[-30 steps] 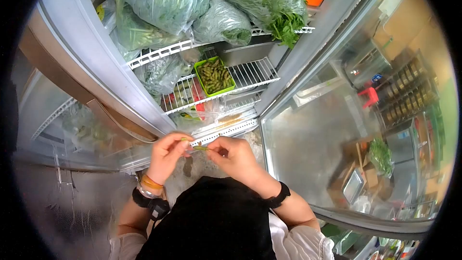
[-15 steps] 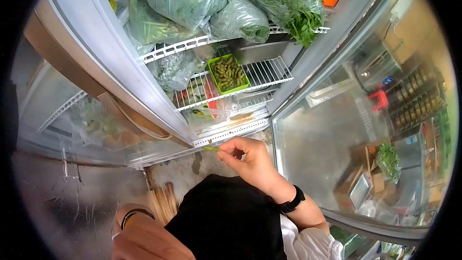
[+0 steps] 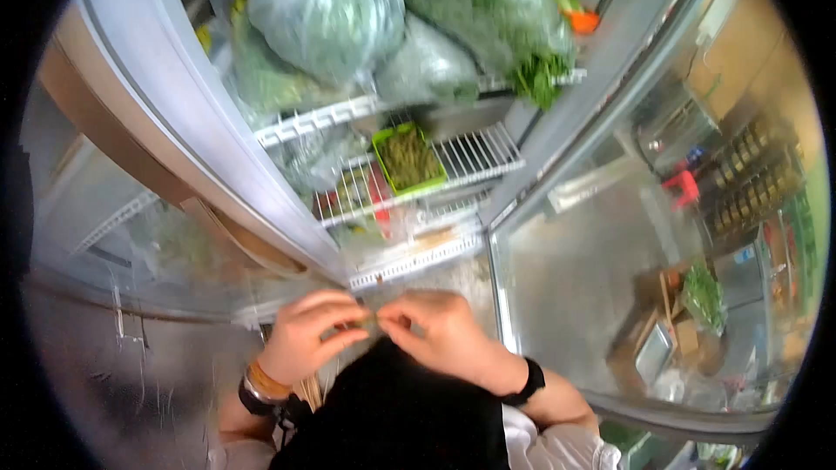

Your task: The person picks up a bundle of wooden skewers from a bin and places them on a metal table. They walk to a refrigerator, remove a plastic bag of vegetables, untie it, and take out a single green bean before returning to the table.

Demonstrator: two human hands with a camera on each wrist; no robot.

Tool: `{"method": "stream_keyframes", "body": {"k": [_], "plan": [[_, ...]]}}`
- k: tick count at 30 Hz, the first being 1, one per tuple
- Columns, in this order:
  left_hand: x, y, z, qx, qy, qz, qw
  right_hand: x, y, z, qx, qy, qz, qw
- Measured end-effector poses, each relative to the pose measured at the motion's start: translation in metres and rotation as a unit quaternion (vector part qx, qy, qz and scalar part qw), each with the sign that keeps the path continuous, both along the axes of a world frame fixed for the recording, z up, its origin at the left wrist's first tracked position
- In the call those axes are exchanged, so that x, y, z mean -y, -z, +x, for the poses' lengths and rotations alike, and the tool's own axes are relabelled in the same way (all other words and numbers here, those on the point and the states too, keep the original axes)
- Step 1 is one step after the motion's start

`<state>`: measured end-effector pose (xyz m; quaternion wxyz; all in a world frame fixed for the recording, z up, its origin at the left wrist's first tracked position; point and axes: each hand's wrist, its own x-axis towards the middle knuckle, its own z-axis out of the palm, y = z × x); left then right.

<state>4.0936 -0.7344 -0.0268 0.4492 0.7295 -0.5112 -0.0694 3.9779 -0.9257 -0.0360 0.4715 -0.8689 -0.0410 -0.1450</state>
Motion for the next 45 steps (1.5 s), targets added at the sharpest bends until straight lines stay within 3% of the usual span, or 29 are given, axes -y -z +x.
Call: {"method": "stream_keyframes", "body": {"k": [2, 3, 5, 7, 8, 11, 14, 16, 19, 22, 25, 27, 29, 30, 32, 34, 36, 37, 39, 43, 45], "plan": [[-0.004, 0.000, 0.004, 0.017, -0.010, -0.030, 0.999, 0.002, -0.008, 0.009, 0.022, -0.032, -0.056, 0.998], [-0.005, -0.005, 0.004, 0.010, -0.021, -0.042, 0.999, -0.001, -0.026, 0.015, 0.044, -0.041, -0.012, 0.998], [-0.008, -0.017, 0.013, 0.052, -0.064, -0.072, 0.994, 0.005, -0.064, 0.029, 0.082, -0.050, -0.031, 0.995], [-0.009, -0.032, 0.018, 0.113, -0.103, -0.087, 0.984, 0.011, -0.097, 0.063, 0.226, -0.051, -0.115, 0.966], [-0.007, -0.037, 0.025, 0.182, -0.112, -0.099, 0.972, 0.009, -0.114, 0.086, 0.257, -0.058, -0.136, 0.955], [-0.002, -0.044, 0.038, 0.239, -0.136, -0.110, 0.955, -0.005, -0.146, 0.169, 0.317, -0.043, -0.272, 0.908], [-0.003, -0.042, 0.047, 0.252, -0.164, -0.108, 0.948, -0.016, -0.140, 0.237, 0.233, 0.098, -0.438, 0.863], [-0.007, -0.039, 0.052, 0.247, -0.173, -0.108, 0.947, -0.021, -0.135, 0.261, 0.137, 0.195, -0.546, 0.803], [-0.010, -0.032, 0.055, 0.224, -0.169, -0.111, 0.953, -0.036, -0.157, 0.258, 0.008, 0.169, -0.654, 0.737], [-0.013, -0.035, 0.060, 0.208, -0.163, -0.123, 0.957, -0.030, -0.164, 0.254, -0.057, 0.105, -0.650, 0.750], [-0.015, -0.040, 0.056, 0.182, -0.161, -0.128, 0.962, -0.021, -0.152, 0.264, -0.045, 0.089, -0.677, 0.729], [-0.015, -0.039, 0.052, 0.180, -0.160, -0.121, 0.963, -0.015, -0.147, 0.265, 0.060, 0.109, -0.633, 0.764], [-0.015, -0.040, 0.052, 0.171, -0.159, -0.125, 0.964, -0.008, -0.160, 0.271, 0.060, 0.087, -0.525, 0.844], [-0.016, -0.039, 0.052, 0.164, -0.161, -0.127, 0.965, 0.001, -0.168, 0.267, 0.085, 0.107, -0.447, 0.884], [-0.015, -0.040, 0.054, 0.155, -0.158, -0.126, 0.967, 0.015, -0.187, 0.266, 0.123, 0.198, -0.321, 0.918], [-0.014, -0.040, 0.052, 0.151, -0.166, -0.119, 0.967, 0.034, -0.199, 0.265, 0.197, 0.258, -0.180, 0.929], [-0.012, -0.043, 0.051, 0.156, -0.180, -0.105, 0.966, 0.052, -0.207, 0.265, 0.306, 0.287, -0.026, 0.907], [-0.012, -0.041, 0.051, 0.163, -0.183, -0.107, 0.964, 0.057, -0.207, 0.266, 0.293, 0.223, 0.116, 0.922], [-0.010, -0.037, 0.054, 0.178, -0.194, -0.113, 0.958, 0.048, -0.220, 0.248, 0.247, 0.073, 0.386, 0.886], [-0.011, -0.038, 0.052, 0.210, -0.192, -0.086, 0.955, 0.030, -0.229, 0.170, 0.205, 0.008, 0.424, 0.882], [-0.010, -0.039, 0.051, 0.171, -0.197, -0.079, 0.962, 0.044, -0.198, 0.150, 0.302, 0.020, 0.360, 0.883]]}}
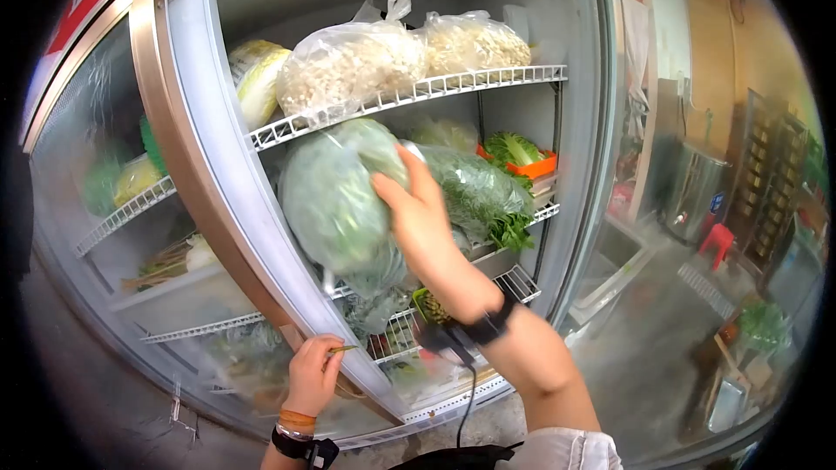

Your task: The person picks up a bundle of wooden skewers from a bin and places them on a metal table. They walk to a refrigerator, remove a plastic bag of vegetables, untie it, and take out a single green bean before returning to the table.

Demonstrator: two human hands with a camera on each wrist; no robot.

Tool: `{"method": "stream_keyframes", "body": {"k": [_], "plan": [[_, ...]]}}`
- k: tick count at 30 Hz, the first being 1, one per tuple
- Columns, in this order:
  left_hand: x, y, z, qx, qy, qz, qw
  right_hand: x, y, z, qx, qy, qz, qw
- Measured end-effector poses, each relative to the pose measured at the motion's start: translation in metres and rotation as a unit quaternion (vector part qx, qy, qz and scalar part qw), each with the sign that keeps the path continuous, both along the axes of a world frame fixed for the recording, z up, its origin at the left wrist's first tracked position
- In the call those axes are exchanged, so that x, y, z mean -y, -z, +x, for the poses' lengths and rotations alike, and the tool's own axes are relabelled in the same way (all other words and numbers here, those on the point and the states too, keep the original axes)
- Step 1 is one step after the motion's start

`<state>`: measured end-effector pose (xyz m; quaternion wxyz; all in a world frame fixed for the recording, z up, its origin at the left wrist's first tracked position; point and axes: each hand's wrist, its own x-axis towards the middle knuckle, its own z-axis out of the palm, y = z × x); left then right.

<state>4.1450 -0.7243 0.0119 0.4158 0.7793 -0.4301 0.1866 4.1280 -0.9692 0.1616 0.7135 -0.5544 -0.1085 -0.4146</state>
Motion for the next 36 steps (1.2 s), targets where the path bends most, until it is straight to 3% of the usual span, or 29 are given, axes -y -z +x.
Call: {"method": "stream_keyframes", "body": {"k": [3, 5, 6, 7, 8, 9, 11, 13, 16, 19, 22, 25, 36], "plan": [[-0.001, 0.003, -0.002, 0.015, 0.016, 0.015, 1.000, 0.008, 0.041, -0.094, 0.021, -0.013, 0.065, 0.998], [0.003, -0.005, -0.016, 0.039, 0.023, 0.030, 0.999, 0.035, 0.124, -0.146, 0.014, 0.060, 0.152, 0.986], [0.006, -0.010, -0.023, 0.052, 0.027, 0.039, 0.998, 0.047, 0.149, -0.172, 0.023, 0.032, 0.182, 0.983], [0.010, -0.013, -0.028, 0.043, 0.033, 0.082, 0.995, 0.063, 0.175, -0.202, -0.002, -0.036, 0.278, 0.960], [0.018, -0.017, -0.034, 0.066, 0.041, 0.091, 0.993, 0.082, 0.207, -0.230, -0.066, -0.016, 0.297, 0.952], [0.029, -0.024, -0.038, 0.090, 0.048, 0.097, 0.990, 0.088, 0.234, -0.254, -0.147, 0.138, 0.187, 0.961], [0.047, -0.028, -0.035, 0.152, 0.046, 0.111, 0.981, 0.096, 0.267, -0.288, -0.095, 0.075, 0.333, 0.935], [0.073, -0.039, -0.021, 0.166, -0.040, 0.052, 0.984, 0.100, 0.271, -0.310, -0.124, 0.105, 0.273, 0.948], [0.112, -0.041, 0.019, 0.126, -0.091, -0.023, 0.988, 0.087, 0.254, -0.318, -0.124, 0.098, 0.225, 0.962], [0.155, -0.054, 0.043, 0.229, -0.050, 0.059, 0.970, 0.079, 0.246, -0.343, -0.193, 0.135, 0.208, 0.949], [0.186, -0.065, 0.072, 0.191, 0.004, 0.093, 0.977, 0.082, 0.248, -0.352, -0.242, 0.137, 0.194, 0.941], [0.185, -0.066, 0.097, 0.139, 0.058, 0.049, 0.987, 0.094, 0.259, -0.338, -0.202, 0.135, 0.208, 0.948], [0.157, -0.028, 0.063, 0.183, -0.047, 0.062, 0.980, 0.095, 0.251, -0.322, -0.187, 0.122, 0.217, 0.950]]}}
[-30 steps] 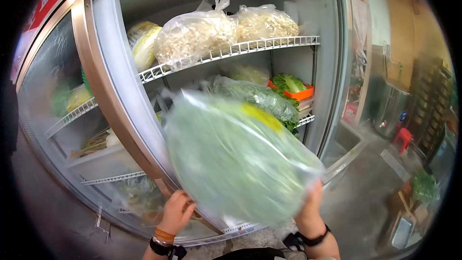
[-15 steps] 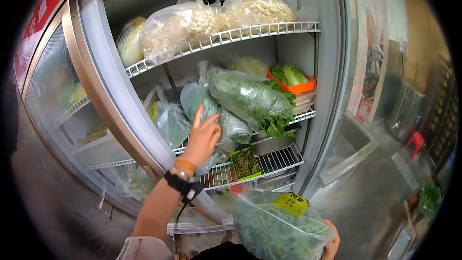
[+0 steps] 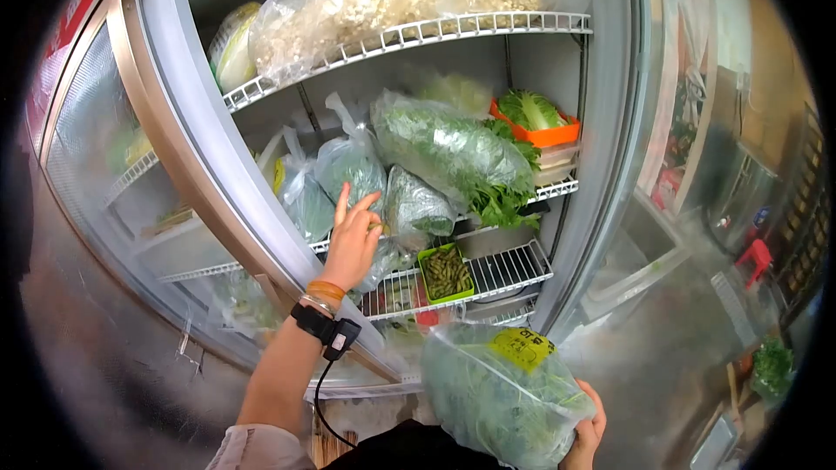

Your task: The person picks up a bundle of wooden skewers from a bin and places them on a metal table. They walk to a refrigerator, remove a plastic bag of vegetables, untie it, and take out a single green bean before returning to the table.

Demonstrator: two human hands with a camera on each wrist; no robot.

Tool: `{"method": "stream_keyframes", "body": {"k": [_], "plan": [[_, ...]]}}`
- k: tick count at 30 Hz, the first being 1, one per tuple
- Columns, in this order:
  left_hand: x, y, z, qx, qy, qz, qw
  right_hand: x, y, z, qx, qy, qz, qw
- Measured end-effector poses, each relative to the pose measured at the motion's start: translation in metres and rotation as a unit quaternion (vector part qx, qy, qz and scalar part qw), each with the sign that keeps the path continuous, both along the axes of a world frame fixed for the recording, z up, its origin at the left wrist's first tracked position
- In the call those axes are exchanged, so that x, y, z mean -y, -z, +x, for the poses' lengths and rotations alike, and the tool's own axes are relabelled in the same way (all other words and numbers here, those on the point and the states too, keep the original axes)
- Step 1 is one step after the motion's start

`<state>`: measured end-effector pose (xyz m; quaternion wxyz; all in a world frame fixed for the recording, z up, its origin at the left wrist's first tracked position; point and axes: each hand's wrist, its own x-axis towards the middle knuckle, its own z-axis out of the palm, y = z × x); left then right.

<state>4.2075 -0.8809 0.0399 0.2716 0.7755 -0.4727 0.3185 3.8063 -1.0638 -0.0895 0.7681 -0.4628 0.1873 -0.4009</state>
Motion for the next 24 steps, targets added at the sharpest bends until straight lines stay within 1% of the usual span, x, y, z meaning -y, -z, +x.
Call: {"method": "stream_keyframes", "body": {"k": [2, 3, 5, 6, 7, 8, 9, 10, 11, 12, 13, 14, 16, 17, 20, 21, 22, 24], "plan": [[-0.004, 0.000, -0.005, -0.005, -0.007, -0.008, 1.000, -0.004, -0.008, 0.000, -0.012, 0.011, 0.010, 1.000], [-0.007, -0.002, -0.015, 0.043, -0.038, -0.036, 0.998, -0.004, -0.007, -0.002, -0.018, 0.011, -0.002, 1.000], [-0.023, 0.003, -0.043, 0.013, -0.007, -0.090, 0.996, -0.001, 0.000, -0.011, -0.033, 0.025, -0.023, 0.999], [-0.033, 0.013, -0.055, -0.014, -0.010, -0.056, 0.998, -0.011, -0.015, -0.010, -0.045, 0.015, -0.020, 0.999], [-0.042, 0.027, -0.068, -0.068, 0.027, -0.048, 0.996, -0.023, -0.036, -0.011, -0.059, 0.025, -0.013, 0.998], [-0.040, 0.037, -0.081, -0.159, 0.018, -0.033, 0.987, -0.017, -0.036, -0.011, -0.074, -0.024, -0.055, 0.995], [-0.033, 0.039, -0.088, -0.170, 0.050, -0.007, 0.984, -0.019, -0.042, -0.010, -0.125, -0.054, -0.065, 0.989], [-0.025, 0.058, -0.079, -0.119, 0.135, -0.045, 0.983, -0.019, -0.035, -0.006, -0.141, -0.048, -0.095, 0.984], [-0.017, 0.091, -0.052, -0.160, 0.183, -0.082, 0.966, -0.019, -0.022, 0.001, -0.179, -0.022, -0.176, 0.968], [-0.004, 0.063, -0.075, -0.215, 0.233, -0.033, 0.948, -0.026, -0.017, 0.007, -0.178, 0.015, -0.218, 0.959], [0.008, 0.066, -0.075, -0.262, 0.256, 0.013, 0.930, -0.033, -0.016, 0.008, -0.201, 0.044, -0.228, 0.952], [0.017, 0.070, -0.069, -0.292, 0.253, 0.056, 0.921, -0.039, -0.014, 0.012, -0.209, 0.050, -0.244, 0.946], [0.035, 0.084, -0.073, -0.368, 0.384, 0.016, 0.847, -0.072, -0.007, 0.008, -0.247, 0.116, -0.268, 0.924], [0.043, 0.092, -0.076, -0.408, 0.440, -0.002, 0.800, -0.090, -0.003, 0.004, -0.268, 0.143, -0.279, 0.911], [0.066, 0.092, -0.085, -0.389, 0.523, 0.107, 0.750, -0.151, 0.004, -0.015, -0.296, 0.236, -0.223, 0.898], [0.074, 0.088, -0.092, -0.350, 0.554, 0.136, 0.743, -0.172, 0.005, -0.019, -0.335, 0.280, -0.230, 0.870], [0.081, 0.081, -0.105, -0.311, 0.582, 0.163, 0.733, -0.193, 0.003, -0.025, -0.342, 0.298, -0.181, 0.872], [0.066, 0.040, -0.151, -0.370, 0.631, 0.199, 0.652, -0.239, -0.011, -0.034, -0.354, 0.330, -0.082, 0.871]]}}
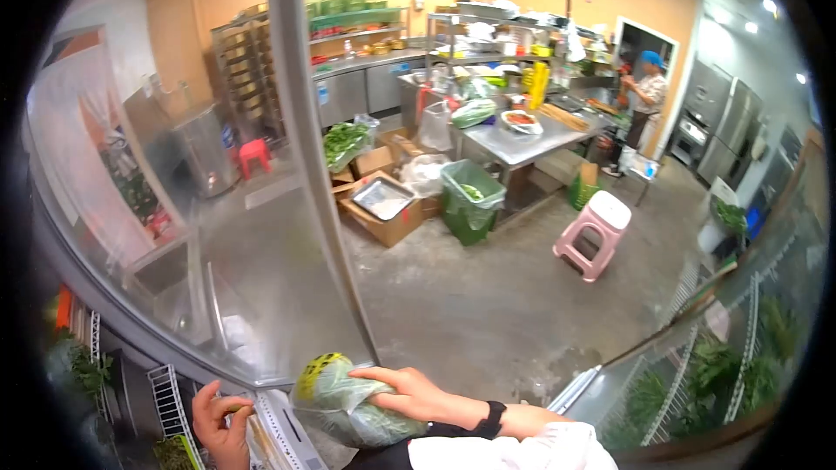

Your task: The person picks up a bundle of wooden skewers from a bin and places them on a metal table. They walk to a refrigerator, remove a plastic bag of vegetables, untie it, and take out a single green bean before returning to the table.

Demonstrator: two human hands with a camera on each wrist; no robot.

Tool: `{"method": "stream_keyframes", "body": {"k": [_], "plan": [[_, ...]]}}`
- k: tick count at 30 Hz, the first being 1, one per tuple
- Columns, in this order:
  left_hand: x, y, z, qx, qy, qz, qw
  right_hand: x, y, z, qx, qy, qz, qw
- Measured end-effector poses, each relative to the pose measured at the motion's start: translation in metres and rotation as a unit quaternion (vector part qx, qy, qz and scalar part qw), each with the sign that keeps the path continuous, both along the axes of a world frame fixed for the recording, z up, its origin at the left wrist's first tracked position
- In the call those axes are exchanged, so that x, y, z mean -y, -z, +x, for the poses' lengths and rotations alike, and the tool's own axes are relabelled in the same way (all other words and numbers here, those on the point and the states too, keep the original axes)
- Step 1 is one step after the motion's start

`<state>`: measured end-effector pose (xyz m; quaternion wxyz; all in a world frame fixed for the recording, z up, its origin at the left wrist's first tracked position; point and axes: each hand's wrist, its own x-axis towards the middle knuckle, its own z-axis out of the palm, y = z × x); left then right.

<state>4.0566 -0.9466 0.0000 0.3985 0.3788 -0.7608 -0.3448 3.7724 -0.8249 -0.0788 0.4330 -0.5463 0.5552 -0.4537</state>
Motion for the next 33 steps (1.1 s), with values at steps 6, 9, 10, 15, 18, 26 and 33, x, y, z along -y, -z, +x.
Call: {"method": "stream_keyframes", "body": {"k": [6, 9, 10, 15, 18, 26, 33], "plan": [[-0.030, -0.064, -0.097, -0.192, 0.342, -0.153, 0.907, -0.091, 0.005, -0.029, 0.023, 0.223, -0.001, 0.975], [-0.041, -0.097, -0.140, -0.211, 0.528, -0.216, 0.794, -0.113, 0.016, -0.053, 0.048, 0.295, -0.041, 0.953], [-0.048, -0.111, -0.147, -0.197, 0.582, -0.199, 0.764, -0.116, 0.017, -0.064, 0.052, 0.306, -0.048, 0.949], [-0.079, -0.119, -0.207, -0.254, 0.524, -0.307, 0.753, -0.116, 0.010, -0.127, 0.034, 0.308, -0.050, 0.950], [-0.097, -0.116, -0.252, -0.278, 0.496, -0.302, 0.765, -0.122, 0.006, -0.175, 0.027, 0.306, -0.042, 0.951], [-0.103, -0.109, -0.331, -0.285, 0.464, -0.322, 0.775, -0.125, 0.004, -0.265, 0.034, 0.318, -0.043, 0.947], [-0.086, -0.094, -0.353, -0.201, 0.435, -0.390, 0.786, -0.125, 0.007, -0.291, 0.046, 0.342, -0.056, 0.937]]}}
